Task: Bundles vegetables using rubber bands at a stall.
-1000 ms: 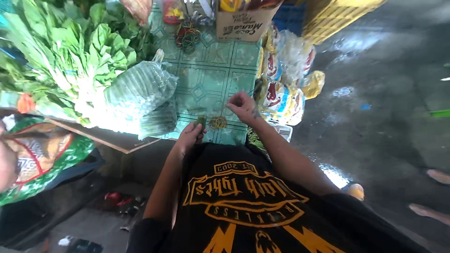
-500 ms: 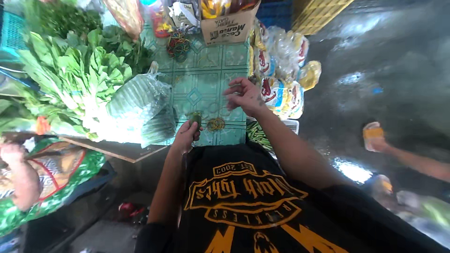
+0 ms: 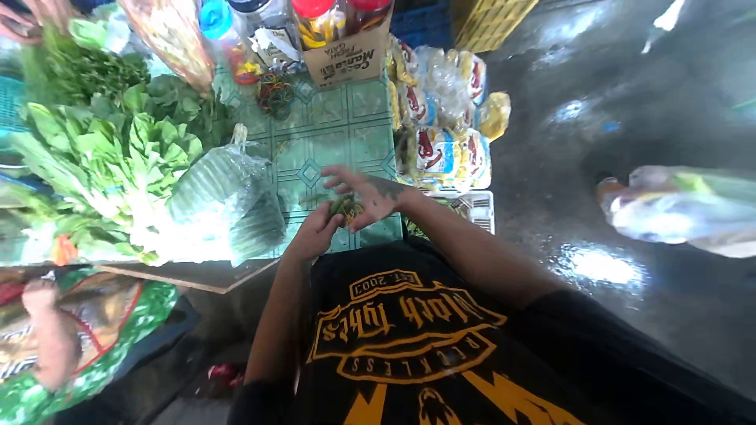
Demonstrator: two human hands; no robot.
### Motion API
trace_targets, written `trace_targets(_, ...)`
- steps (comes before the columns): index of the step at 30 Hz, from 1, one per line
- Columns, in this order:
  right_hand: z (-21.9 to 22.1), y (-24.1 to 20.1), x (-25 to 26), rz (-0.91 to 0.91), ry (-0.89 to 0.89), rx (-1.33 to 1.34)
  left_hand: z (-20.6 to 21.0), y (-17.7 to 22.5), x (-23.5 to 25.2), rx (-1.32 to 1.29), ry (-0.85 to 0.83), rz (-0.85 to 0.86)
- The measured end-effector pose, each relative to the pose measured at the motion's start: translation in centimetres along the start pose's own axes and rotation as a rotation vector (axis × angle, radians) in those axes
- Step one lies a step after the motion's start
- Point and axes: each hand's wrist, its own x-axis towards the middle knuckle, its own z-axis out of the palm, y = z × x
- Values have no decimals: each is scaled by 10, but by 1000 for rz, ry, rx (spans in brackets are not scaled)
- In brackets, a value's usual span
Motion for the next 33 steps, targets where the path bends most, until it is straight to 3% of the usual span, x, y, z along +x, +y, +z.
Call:
trace_targets(2,1,10,-5,46,-13,73,4,-7,-4,-148,38,-5)
trace_targets(4,-4,15,-18,57,37,258,15,-13,-8,-480,113,24)
trace_targets(7,-6,17,-39,-63,159,646,28,-9,-9,-841,190,174)
trace_targets(10,25,17,-41,-195,268,1109,37,-1,-2,-1012,165,324)
trace_targets(13,43,6,-32,-203,338,1244,40,14,9,-1092,173,389)
trace_targets(16,36,-12,-28,-173,358,1223,36,25,15,-839,273,437)
trace_targets(20,14,-39,-34,-153,509,891,29,35,15,-34,519,504)
trace_targets(23,4,-41,-41,-198,586,686,27,44,10,347,650,552)
trace_targets(29,14,-34,-64,-92,599,851,54,59,9,629,648,532)
trace_targets(33,19,-23,-79,-5,852,964,68,64,10,775,654,548)
